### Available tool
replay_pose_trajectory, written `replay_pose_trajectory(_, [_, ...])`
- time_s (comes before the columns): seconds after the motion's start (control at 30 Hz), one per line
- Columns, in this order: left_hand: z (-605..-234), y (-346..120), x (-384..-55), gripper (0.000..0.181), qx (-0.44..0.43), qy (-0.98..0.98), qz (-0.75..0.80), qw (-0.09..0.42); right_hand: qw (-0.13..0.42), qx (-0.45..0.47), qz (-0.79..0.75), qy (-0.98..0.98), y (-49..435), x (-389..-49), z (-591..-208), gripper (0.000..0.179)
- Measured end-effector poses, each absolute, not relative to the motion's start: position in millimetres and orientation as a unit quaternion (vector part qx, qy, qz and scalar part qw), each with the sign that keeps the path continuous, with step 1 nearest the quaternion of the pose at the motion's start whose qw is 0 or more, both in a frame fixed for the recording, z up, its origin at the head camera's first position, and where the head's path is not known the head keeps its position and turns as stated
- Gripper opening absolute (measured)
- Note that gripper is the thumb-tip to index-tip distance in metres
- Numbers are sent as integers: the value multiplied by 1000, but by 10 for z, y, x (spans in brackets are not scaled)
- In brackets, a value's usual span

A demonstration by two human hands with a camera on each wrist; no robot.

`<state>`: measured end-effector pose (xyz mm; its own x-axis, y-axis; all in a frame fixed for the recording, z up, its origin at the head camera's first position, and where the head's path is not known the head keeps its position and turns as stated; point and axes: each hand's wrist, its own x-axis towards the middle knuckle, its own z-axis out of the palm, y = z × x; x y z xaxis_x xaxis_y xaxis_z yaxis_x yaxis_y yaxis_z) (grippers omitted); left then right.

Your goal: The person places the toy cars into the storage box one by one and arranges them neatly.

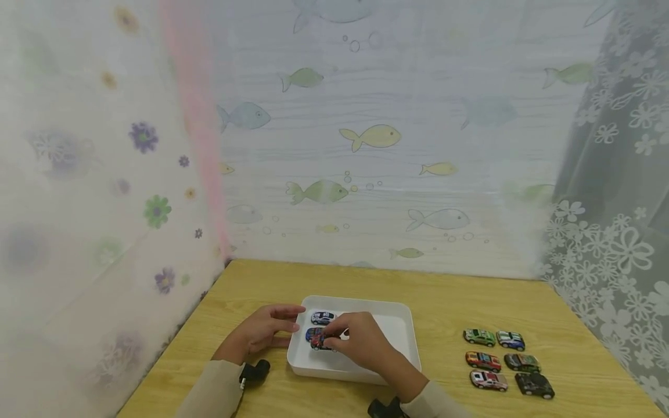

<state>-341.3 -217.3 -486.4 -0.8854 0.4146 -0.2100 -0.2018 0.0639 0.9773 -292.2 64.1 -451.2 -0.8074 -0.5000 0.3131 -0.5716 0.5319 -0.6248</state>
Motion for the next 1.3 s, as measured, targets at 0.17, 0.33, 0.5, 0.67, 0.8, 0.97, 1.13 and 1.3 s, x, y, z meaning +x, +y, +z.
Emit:
replay_pose_trajectory(0.17, [-4834, -2177, -3407, 55, 75, 692, 681, 228, 44, 302, 375, -876, 593, -2900, -4533, 11])
replay_pose_trajectory(0.33, [-4827, -2179, -3403, 57, 77, 692, 680, 230, 44, 306, 364, -879, 559, -2886, -4578, 11])
replay_pose_trajectory(0.5, [-4834, -2182, -3411, 58, 76, 695, 677, 231, 31, 296, 352, -888, 516, -2885, -4629, 12])
replay_pose_trajectory(0.67, [-4835, -2184, -3419, 59, 79, 693, 678, 232, 18, 291, 351, -890, 483, -2858, -4637, 13])
replay_pose_trajectory(0.8, [-4834, -2179, -3418, 57, 81, 693, 677, 233, 12, 284, 349, -893, 475, -2843, -4639, 13])
replay_pose_trajectory(0.97, [-4839, -2177, -3419, 57, 78, 692, 679, 234, 13, 285, 348, -893, 471, -2844, -4655, 13])
replay_pose_trajectory(1.13, [-4842, -2185, -3409, 60, 76, 690, 681, 233, 15, 291, 352, -890, 462, -2852, -4671, 13])
replay_pose_trajectory(1.3, [-4843, -2183, -3406, 60, 73, 689, 682, 233, 10, 285, 351, -892, 457, -2852, -4665, 13])
